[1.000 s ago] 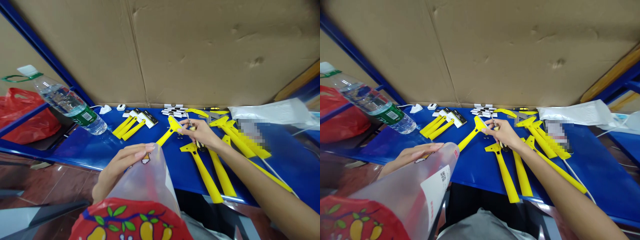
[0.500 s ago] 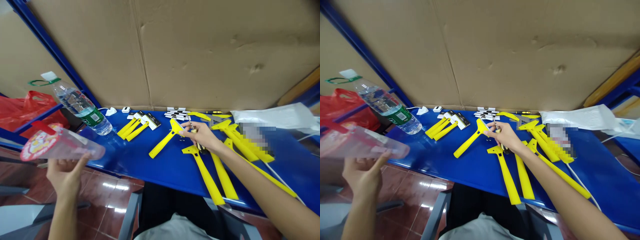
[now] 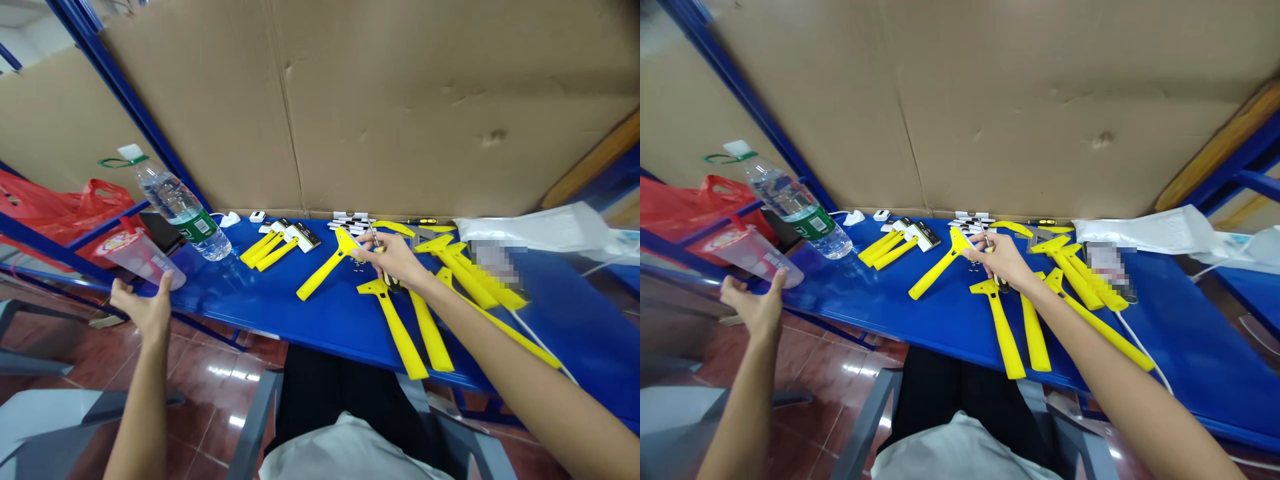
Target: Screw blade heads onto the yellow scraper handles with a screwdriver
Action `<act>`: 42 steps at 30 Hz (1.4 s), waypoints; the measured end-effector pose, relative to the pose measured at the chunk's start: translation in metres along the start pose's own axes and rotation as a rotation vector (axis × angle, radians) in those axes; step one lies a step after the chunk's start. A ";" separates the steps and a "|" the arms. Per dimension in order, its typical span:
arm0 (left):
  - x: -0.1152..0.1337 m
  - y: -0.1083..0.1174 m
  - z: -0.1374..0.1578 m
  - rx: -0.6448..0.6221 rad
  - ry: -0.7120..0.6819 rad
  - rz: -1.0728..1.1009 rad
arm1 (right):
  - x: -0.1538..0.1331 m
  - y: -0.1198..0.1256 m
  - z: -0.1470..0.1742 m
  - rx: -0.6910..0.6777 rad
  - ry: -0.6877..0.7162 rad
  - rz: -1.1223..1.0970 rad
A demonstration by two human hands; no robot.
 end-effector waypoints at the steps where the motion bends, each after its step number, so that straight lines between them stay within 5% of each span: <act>1: 0.013 0.002 0.018 0.089 0.030 -0.010 | 0.001 0.000 0.000 0.005 0.010 -0.013; 3: 0.051 0.000 0.060 0.019 -0.033 0.034 | 0.004 0.000 -0.001 0.004 0.037 -0.047; 8: 0.176 -0.029 0.149 -0.728 -0.371 0.133 | 0.006 -0.001 -0.001 0.005 0.043 -0.075; 13: 0.244 -0.086 0.191 -1.049 -0.787 -0.053 | 0.005 -0.002 -0.002 0.010 0.055 -0.117; 17: 0.250 -0.124 0.204 -1.125 -0.902 -0.176 | 0.008 0.000 -0.005 0.003 0.072 -0.139; 21: 0.240 -0.137 0.205 -1.142 -0.906 -0.107 | 0.011 0.003 -0.007 0.004 0.088 -0.138; 42: 0.215 -0.124 0.219 -0.958 -0.954 -0.016 | 0.012 0.005 -0.007 -0.171 0.182 -0.121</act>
Point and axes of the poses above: each hand's wrist, its own z-axis away from the middle knuckle, its own y-axis out of the back of the hand, x = y × z, the point moved 1 cm from there along -z, towards the middle knuckle, and after that the axes turned 10 degrees about y, right-handed, at the moved point
